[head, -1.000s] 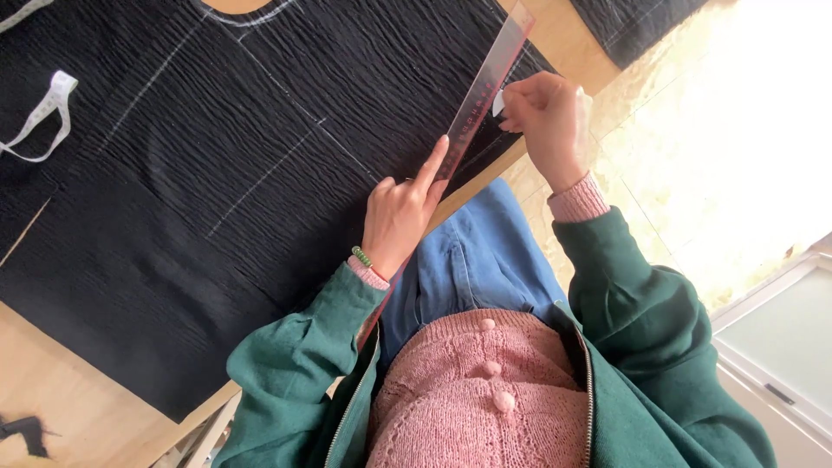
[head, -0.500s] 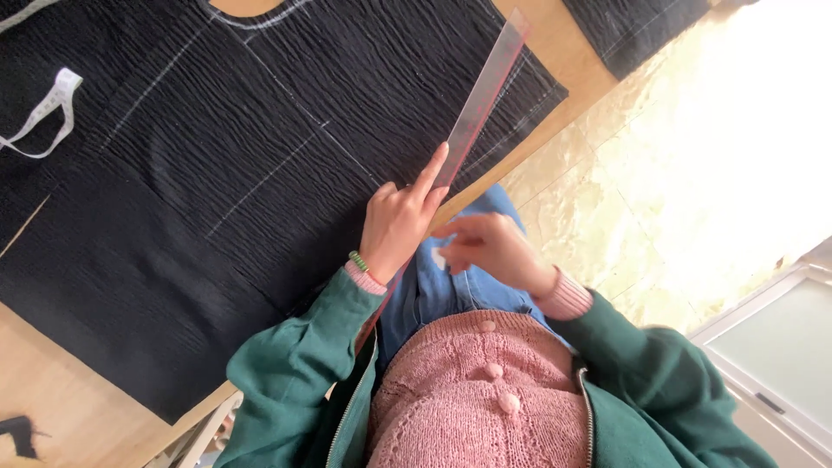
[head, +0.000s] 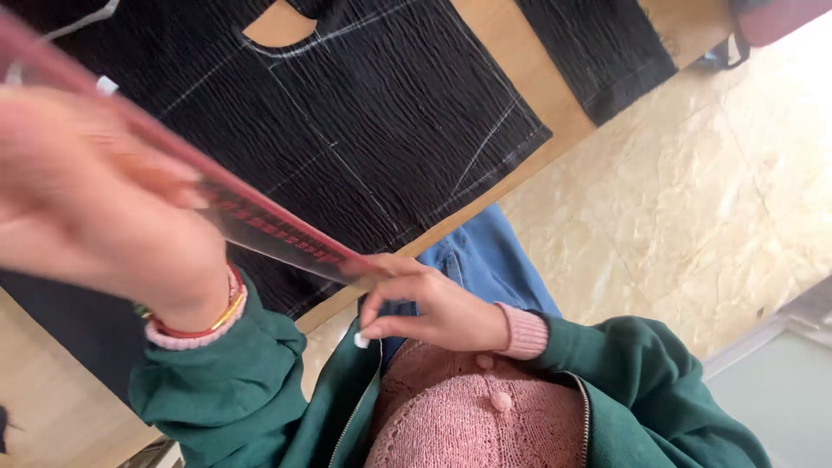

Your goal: Measuring, marking, and cutting fabric pieces for garment construction using tailoring tools.

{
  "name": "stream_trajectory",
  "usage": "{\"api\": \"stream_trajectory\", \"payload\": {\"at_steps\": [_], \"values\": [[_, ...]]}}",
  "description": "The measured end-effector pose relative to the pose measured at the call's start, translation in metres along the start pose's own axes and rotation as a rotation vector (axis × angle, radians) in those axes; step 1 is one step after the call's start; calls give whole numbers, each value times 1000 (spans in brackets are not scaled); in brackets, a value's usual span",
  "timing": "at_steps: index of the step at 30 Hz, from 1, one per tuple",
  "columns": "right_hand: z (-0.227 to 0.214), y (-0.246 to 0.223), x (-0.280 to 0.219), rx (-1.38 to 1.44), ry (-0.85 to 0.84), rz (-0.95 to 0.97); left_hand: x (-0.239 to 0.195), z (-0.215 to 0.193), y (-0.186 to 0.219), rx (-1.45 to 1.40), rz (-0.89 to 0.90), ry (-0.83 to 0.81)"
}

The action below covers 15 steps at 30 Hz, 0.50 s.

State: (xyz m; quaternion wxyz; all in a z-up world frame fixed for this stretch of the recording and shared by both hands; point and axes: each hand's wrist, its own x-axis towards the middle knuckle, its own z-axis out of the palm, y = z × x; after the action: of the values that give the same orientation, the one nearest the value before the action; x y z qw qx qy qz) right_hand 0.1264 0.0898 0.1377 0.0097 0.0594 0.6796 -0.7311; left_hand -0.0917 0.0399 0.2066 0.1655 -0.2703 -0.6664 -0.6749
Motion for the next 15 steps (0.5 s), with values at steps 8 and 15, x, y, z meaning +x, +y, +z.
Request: {"api": "stream_trajectory", "payload": {"at_steps": [8,15], "values": [[-125,26,-10,-297,406,-82,-30,61,-5,6,-128,-33],[-347,99,-19,-762,855,-84,-192,109,-60,314,16,-960]]}}
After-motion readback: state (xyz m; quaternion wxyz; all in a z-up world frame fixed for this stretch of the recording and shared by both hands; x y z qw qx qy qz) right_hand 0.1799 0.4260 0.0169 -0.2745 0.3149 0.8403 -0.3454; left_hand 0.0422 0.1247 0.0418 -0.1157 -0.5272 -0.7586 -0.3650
